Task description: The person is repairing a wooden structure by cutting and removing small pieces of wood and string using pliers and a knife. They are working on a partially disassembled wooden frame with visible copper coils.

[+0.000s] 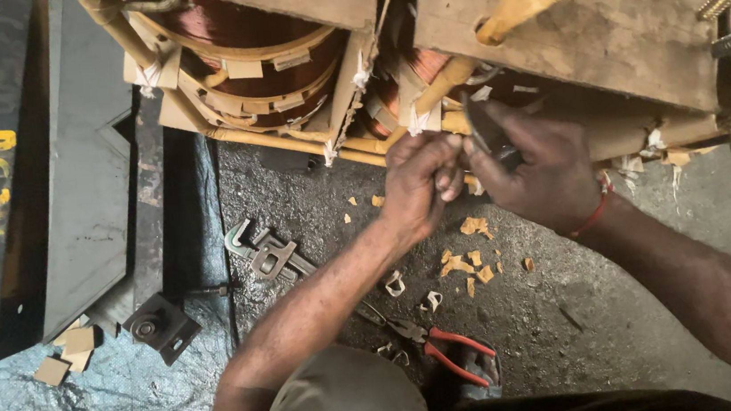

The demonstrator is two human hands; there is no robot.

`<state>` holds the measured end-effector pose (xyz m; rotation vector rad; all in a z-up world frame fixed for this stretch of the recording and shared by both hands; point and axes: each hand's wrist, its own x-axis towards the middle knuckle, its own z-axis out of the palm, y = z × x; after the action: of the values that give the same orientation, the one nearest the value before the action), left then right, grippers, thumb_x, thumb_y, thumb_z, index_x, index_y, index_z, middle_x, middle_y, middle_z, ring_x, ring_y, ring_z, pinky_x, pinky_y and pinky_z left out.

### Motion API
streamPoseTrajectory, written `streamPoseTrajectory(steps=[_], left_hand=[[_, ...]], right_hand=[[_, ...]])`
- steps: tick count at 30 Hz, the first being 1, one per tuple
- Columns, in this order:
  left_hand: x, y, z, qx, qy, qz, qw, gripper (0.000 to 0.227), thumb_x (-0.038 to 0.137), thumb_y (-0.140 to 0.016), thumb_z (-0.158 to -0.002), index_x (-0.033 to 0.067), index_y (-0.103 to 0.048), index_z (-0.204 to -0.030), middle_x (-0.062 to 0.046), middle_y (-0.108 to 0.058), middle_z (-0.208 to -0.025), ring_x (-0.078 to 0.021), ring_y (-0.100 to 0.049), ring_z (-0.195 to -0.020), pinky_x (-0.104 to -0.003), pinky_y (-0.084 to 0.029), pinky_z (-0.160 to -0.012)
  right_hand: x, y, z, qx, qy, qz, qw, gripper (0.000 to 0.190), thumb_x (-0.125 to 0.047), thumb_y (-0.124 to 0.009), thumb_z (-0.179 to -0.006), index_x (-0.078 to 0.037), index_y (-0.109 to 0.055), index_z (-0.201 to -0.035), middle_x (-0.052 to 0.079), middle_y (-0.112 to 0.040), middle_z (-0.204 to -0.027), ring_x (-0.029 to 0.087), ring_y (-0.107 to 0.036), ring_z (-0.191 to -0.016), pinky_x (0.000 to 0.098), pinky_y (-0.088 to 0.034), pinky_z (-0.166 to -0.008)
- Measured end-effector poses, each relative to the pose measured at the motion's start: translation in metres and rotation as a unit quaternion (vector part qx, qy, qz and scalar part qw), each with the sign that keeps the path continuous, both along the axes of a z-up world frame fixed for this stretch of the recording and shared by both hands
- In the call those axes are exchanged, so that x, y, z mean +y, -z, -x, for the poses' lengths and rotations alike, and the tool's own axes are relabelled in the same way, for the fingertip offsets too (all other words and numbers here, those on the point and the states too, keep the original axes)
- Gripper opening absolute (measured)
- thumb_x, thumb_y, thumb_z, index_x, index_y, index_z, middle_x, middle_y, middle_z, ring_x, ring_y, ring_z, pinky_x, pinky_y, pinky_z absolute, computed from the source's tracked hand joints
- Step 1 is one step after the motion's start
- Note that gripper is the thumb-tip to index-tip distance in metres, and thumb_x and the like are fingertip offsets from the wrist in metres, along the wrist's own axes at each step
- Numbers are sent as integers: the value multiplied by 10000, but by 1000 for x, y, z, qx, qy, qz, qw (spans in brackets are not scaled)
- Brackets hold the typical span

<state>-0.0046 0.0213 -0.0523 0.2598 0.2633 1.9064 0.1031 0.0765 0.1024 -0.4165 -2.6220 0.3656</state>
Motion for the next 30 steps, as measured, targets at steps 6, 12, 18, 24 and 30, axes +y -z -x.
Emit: streamPoseTrajectory(steps=[6,12,18,24,30], left_hand=[[-14,-8,8,-48,103,-68,991,265,67,-651,-922,-33,-597,-1162,-80,-629,-924,-145,-607,-761,-307,-541,-667],[-18,-3,17,-47,167,-100,980,396,56,-623,-814,2,-578,-1205,-110,-649,-1047,-173,-644,-848,-320,-558,-700],[-9,20,31,34,163,-120,979,474,37,-610,-823,-82,-599,-1281,-144,-660,-1025,-218,-663,-855,-355,-580,-773],[-2,33,23,31,158,-90,983,439,-16,-603,-825,-67,-590,-1262,-150,-657,-1003,-261,-677,-846,-402,-591,-778],[-8,26,26,41,135,-68,988,373,19,-603,-848,-75,-592,-1209,-153,-665,-1082,-247,-657,-912,-440,-576,-840]], right_hand=[[-3,-7,12,-84,-4,-39,996,354,-121,-723,-945,60,-654,-1241,125,-738,-816,169,-716,-621,322,-588,-558],[4,0,27,-154,59,-21,986,173,-209,-655,-991,-42,-680,-1026,86,-646,-589,165,-648,-473,329,-540,-469],[1,-9,21,-149,29,-37,988,251,-187,-631,-998,30,-648,-1121,85,-669,-657,150,-630,-484,336,-530,-436],[6,-8,16,-117,7,-79,990,217,-188,-697,-964,4,-646,-1051,127,-664,-679,221,-639,-496,391,-535,-471],[7,7,13,-87,39,-17,995,207,-172,-704,-942,6,-599,-961,154,-660,-716,268,-698,-629,405,-582,-567]])
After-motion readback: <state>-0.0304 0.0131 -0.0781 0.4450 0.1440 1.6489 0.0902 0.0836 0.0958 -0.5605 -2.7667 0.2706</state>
